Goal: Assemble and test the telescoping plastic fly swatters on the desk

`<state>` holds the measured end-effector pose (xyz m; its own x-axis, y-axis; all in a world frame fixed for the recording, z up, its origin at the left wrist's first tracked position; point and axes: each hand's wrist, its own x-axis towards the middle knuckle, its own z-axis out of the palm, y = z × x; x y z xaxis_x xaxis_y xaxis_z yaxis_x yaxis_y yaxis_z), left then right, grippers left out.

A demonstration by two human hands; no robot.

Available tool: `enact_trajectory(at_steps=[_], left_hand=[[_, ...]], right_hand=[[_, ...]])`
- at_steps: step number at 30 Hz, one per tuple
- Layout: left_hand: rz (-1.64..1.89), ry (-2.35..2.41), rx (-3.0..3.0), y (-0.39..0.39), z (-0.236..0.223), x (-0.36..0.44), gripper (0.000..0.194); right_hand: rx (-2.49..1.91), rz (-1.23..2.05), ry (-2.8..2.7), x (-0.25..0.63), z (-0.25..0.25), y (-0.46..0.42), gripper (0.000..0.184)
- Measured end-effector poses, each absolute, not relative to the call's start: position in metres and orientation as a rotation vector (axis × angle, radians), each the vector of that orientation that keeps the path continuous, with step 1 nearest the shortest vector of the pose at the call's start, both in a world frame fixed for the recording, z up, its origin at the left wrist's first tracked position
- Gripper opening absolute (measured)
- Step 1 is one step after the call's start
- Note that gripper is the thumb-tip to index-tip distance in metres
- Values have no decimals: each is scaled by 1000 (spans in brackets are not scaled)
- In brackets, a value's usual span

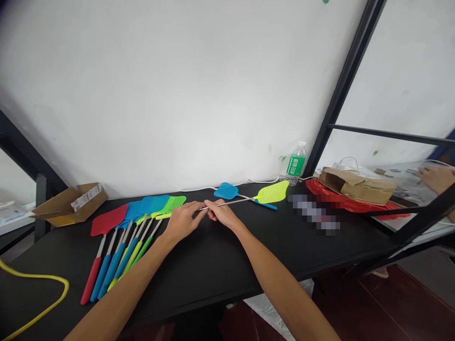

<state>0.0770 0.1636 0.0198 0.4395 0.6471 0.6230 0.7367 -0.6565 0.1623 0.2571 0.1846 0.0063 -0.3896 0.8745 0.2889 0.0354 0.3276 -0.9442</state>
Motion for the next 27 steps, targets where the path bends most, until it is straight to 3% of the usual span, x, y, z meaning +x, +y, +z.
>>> enact_trajectory(at_steps=[11,27], left_hand=[[-995,-1277,-2592,161,22,77,16],[-1016,-1247,-2521,166,20,77,25]], right_hand=[[-885,1198,-1670,254,2,187,57],[-855,1319,-1496,254,0,193,49]])
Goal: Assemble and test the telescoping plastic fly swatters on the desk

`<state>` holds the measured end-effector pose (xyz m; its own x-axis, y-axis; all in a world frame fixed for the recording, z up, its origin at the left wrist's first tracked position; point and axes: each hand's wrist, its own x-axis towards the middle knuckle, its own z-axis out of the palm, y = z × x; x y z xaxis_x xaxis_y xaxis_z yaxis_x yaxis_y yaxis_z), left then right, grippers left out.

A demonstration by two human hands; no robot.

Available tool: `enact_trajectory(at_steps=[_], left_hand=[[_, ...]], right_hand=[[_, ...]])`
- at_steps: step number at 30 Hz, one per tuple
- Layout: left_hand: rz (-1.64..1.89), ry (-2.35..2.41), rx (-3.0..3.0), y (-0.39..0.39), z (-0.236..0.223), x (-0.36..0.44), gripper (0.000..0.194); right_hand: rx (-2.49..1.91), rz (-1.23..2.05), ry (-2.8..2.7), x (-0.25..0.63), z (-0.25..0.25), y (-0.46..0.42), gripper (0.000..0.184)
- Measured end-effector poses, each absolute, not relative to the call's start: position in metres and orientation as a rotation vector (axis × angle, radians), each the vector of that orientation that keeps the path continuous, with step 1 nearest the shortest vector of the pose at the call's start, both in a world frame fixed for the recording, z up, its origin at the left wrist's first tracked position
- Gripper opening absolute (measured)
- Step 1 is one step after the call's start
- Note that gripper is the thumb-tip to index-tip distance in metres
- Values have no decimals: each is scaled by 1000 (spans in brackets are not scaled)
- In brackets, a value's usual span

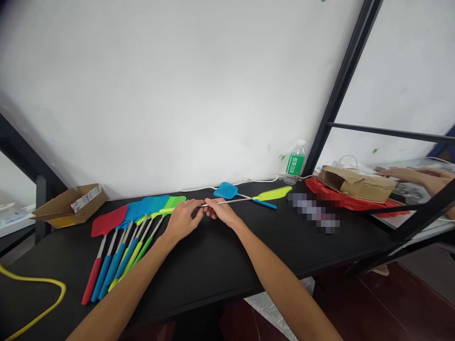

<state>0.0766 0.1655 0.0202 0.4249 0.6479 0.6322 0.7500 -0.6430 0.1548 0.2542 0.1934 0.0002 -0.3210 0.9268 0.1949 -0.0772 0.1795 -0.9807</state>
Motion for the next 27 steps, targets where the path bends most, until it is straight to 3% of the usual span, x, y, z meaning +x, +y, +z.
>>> enact_trajectory(at_steps=[5,13,22,27], left_hand=[[-1205,-1200,-2319,164,29,73,32],[-1323,-1462,-2687,172,11,74,24],[-2042,-1721,-3042,184,5,73,43],[-2609,-1931,-2734,188,7,70,47]], right_hand=[[-828,1358,-1179,257,2,197,41],[-769,1394,-1115,259,8,193,34],[-772,1390,-1225,260,5,193,31],[-747,1444,-1193,258,4,193,34]])
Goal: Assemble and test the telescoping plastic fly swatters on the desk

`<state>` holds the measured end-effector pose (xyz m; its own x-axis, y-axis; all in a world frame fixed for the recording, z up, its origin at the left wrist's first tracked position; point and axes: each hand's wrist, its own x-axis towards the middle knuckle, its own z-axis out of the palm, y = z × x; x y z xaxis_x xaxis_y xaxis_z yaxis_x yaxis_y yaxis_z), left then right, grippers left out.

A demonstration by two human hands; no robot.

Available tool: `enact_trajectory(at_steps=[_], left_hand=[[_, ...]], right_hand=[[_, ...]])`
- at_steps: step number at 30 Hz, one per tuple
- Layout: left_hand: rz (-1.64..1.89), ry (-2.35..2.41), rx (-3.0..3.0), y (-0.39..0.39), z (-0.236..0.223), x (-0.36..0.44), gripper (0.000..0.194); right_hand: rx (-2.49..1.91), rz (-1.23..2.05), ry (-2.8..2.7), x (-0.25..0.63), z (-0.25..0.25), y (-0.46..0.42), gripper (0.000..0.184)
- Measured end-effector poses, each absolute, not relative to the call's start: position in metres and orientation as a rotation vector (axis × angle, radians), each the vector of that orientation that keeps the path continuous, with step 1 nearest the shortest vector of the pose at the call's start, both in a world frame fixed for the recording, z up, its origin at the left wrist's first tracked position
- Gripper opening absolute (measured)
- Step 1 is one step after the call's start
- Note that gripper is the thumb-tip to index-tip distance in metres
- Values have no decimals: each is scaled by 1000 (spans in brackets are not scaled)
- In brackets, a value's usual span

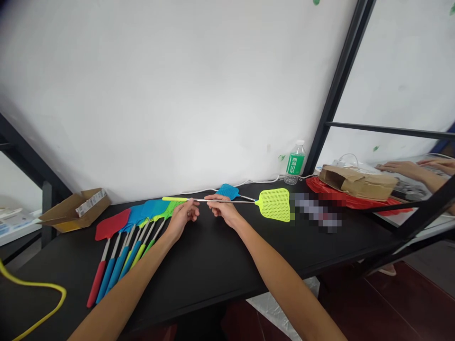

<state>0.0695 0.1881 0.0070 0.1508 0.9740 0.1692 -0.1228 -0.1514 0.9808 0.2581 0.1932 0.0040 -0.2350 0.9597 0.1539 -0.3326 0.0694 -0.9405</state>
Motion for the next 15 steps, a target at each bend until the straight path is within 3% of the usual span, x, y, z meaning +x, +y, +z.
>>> enact_trajectory(at_steps=[5,15], left_hand=[[1336,920,1117,192,8,66,40],[1244,817,1428,183,13,65,20]], right_hand=[[-722,1497,-1160,257,5,191,37],[-677,1514,-1006,261,3,198,42]])
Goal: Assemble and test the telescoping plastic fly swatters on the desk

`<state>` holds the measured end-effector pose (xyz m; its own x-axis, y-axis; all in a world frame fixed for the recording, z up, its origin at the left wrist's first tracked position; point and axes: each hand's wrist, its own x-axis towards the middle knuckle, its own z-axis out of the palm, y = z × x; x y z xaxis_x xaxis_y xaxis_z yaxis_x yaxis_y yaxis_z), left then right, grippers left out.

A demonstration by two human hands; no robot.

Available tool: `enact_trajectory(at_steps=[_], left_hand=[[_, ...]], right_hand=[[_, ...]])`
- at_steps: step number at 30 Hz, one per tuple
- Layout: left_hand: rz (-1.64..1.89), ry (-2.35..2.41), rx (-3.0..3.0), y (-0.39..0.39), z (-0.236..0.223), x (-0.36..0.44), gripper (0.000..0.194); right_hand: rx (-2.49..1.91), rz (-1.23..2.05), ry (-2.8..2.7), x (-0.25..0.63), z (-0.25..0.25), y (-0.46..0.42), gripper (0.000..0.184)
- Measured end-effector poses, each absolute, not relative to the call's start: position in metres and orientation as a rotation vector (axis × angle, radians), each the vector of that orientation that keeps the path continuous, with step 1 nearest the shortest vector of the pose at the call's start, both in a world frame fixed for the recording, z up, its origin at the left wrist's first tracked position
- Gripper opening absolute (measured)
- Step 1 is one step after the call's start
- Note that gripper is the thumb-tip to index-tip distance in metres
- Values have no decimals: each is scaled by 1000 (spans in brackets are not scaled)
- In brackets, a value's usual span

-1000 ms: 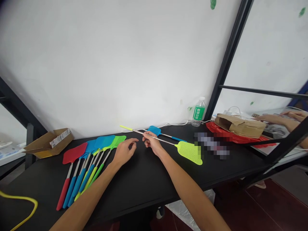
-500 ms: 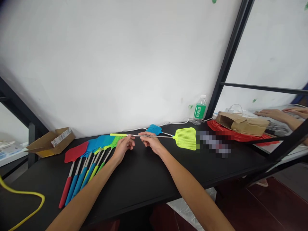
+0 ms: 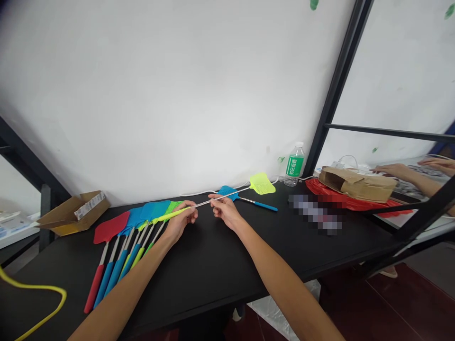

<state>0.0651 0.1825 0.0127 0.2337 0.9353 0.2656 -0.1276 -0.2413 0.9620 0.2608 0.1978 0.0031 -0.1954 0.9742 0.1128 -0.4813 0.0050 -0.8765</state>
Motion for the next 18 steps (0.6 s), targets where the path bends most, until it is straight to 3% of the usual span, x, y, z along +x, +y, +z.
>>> enact_trajectory(at_steps=[10,18], left_hand=[[1249,977,1911,162,20,77,29],[1321,971,1449,180,7,74,52]], right_hand=[[-704,1455,-960,260,7,196,47],[-709,1422,-1041,260,7,195,45]])
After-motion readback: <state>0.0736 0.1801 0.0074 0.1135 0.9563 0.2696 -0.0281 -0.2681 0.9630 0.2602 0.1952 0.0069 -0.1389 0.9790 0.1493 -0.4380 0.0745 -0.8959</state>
